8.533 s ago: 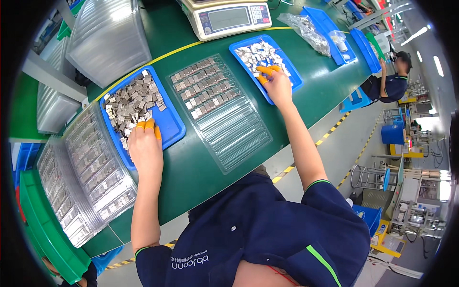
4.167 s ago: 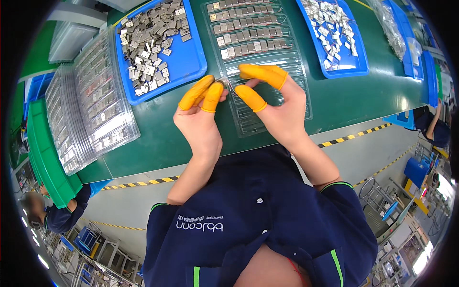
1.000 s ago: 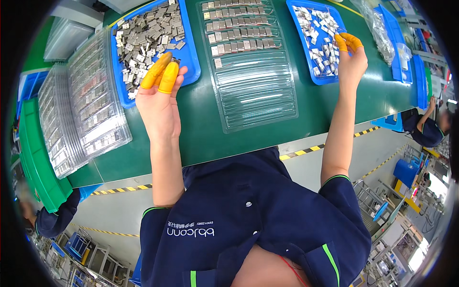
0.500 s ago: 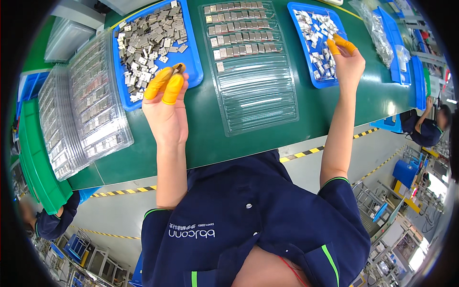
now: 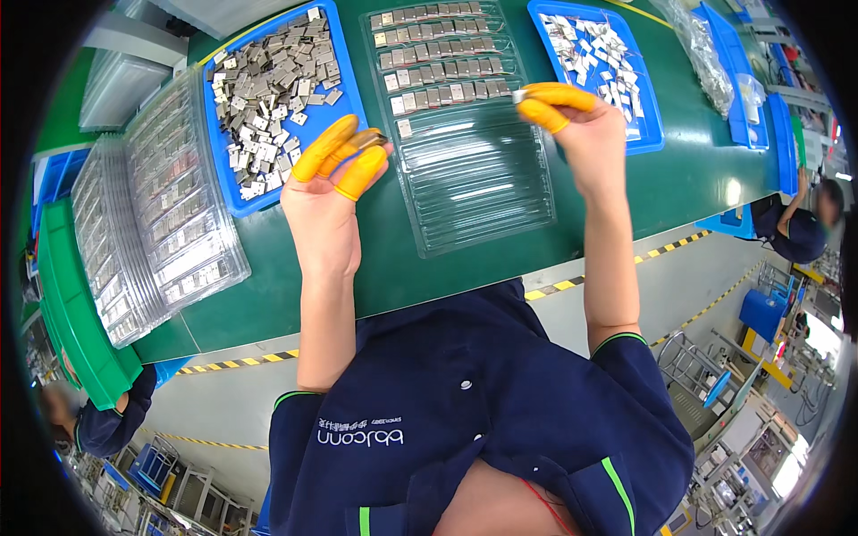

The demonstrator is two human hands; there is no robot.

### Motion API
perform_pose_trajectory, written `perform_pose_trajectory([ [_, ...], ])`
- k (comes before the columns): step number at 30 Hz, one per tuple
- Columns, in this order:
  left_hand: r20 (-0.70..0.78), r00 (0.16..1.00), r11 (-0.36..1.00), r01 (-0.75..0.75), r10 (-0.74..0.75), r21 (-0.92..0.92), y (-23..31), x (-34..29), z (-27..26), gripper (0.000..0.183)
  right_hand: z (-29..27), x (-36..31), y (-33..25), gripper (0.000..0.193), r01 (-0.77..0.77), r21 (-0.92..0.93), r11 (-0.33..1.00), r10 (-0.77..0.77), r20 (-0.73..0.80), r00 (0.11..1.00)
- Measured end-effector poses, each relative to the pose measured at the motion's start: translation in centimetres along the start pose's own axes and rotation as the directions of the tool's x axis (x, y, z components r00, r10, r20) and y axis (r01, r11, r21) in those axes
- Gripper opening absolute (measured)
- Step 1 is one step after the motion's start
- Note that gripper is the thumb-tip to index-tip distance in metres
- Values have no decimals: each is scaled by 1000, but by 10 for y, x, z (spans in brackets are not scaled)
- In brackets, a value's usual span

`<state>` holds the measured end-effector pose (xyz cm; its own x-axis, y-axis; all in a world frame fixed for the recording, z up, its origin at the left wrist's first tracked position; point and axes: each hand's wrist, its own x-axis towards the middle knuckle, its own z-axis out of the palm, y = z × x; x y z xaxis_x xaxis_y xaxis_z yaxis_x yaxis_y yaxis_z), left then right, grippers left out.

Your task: The person picks small metallic rectangular components from a blue tray and white plastic pieces from another blue tray. They join the two parts together by hand and place the assembled unit into a clear plastic tray with compartments. The process is repeated continuously throughout the clip.

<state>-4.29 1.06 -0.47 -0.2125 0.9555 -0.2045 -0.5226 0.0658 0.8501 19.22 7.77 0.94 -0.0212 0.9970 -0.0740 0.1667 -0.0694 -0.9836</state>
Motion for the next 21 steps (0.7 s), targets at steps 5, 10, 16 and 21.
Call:
perform_pose_trajectory([
  [5,13,997,992,72,-74,101,-3,-4,6,29,47,-24,-14,14,-1,181,984,-36,203,979],
  [10,31,999,977,23,-30,210,-8,-7,3,29,55,-31,-19,12,63,63,996,-76,249,965],
  [16,37,998,975,33,-42,218,-8,-7,4,29,53,-34,-18,18,109,15,994,-110,223,969],
  [21,12,998,993,66,-67,98,-10,-11,11,29,58,-39,-18,19,231,-70,970,-220,134,966],
])
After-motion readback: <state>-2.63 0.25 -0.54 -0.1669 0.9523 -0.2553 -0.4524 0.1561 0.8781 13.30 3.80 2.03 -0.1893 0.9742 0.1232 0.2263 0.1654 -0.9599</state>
